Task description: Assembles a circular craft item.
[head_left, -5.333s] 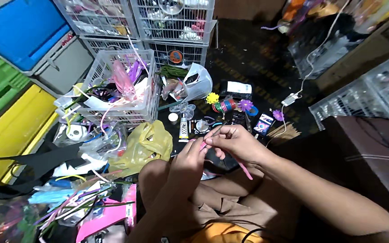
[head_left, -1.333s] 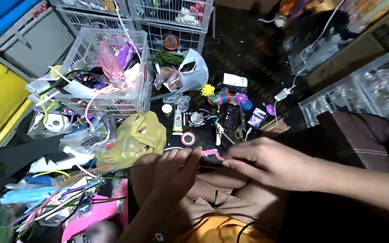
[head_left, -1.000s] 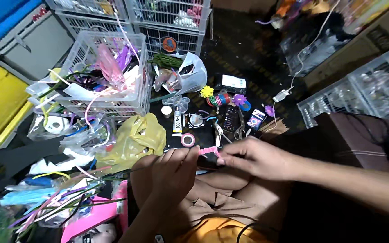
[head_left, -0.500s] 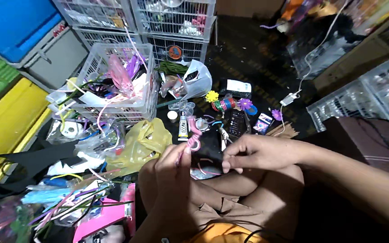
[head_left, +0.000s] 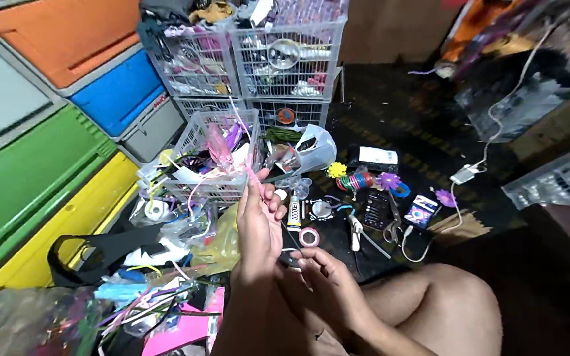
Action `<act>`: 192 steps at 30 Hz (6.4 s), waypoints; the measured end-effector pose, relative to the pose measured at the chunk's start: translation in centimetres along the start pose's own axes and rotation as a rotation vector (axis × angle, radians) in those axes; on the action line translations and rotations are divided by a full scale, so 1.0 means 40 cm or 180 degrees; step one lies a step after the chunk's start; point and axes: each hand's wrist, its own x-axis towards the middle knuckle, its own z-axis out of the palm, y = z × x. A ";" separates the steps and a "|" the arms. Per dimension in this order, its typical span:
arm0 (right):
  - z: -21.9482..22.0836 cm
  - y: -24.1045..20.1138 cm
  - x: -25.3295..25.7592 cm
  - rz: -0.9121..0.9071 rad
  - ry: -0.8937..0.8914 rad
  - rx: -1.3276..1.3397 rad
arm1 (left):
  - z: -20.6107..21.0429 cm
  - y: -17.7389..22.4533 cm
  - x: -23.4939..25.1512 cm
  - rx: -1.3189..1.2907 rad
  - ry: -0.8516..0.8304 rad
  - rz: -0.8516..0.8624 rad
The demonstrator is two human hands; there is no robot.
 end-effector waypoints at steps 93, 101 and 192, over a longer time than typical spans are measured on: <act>-0.154 -0.159 0.101 -0.3055 -0.0249 -0.3738 | -0.116 -0.030 -0.141 0.4550 -0.1138 0.2215; -0.235 -0.227 0.187 0.0782 -0.2066 -0.0403 | -0.161 -0.005 -0.103 0.2543 -0.2569 0.1401; -0.186 -0.130 0.163 -0.0177 -0.0225 -0.0399 | -0.044 0.026 0.000 0.1891 -0.1219 -0.0335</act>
